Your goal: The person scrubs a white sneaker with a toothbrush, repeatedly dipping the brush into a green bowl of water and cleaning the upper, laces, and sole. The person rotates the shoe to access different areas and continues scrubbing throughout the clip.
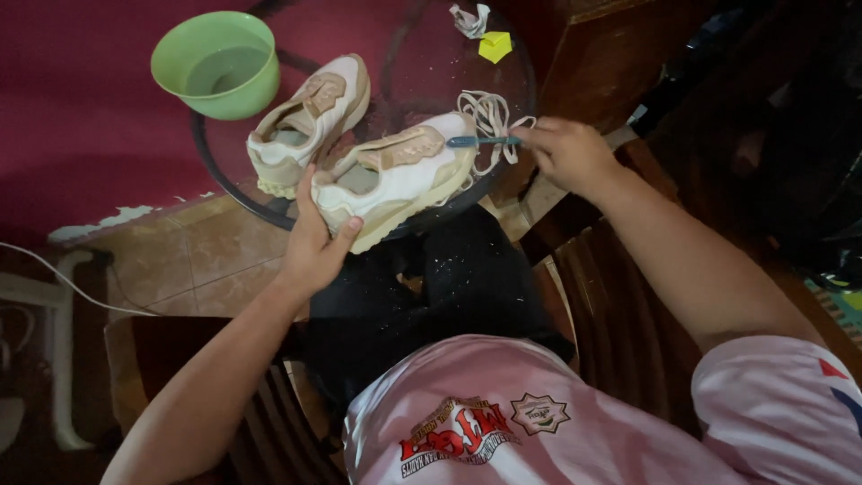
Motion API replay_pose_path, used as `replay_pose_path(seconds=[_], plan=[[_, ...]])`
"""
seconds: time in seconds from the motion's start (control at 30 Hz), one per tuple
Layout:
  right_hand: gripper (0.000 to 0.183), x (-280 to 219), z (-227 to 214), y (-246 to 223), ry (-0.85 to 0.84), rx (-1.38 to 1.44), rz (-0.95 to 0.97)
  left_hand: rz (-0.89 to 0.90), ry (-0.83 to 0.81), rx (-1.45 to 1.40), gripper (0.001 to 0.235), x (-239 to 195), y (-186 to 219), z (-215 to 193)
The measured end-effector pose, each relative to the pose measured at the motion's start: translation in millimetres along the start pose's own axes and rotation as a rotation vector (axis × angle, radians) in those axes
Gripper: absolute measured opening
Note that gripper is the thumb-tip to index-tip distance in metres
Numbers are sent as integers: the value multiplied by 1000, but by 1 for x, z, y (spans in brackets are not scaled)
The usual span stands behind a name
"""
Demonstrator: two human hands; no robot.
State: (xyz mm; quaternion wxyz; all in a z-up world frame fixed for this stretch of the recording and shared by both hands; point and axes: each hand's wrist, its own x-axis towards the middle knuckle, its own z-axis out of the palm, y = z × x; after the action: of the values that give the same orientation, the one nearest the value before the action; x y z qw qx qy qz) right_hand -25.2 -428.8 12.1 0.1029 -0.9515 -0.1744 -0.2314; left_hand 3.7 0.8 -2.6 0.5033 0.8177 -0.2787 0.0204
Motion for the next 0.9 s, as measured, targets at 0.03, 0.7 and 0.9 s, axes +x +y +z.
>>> replay_pose_path(seconds=[0.03,0.7,0.9], plan=[[28,3,-4,2,2,3,-4,-1,3,4,91,-1,-2,1],[24,10,-6,-32,91,-368,-107,55,-38,-34,97,-1,-5,1],[27,7,-8,-12,124,-376,19,45,-31,-42,98,0,-7,2]])
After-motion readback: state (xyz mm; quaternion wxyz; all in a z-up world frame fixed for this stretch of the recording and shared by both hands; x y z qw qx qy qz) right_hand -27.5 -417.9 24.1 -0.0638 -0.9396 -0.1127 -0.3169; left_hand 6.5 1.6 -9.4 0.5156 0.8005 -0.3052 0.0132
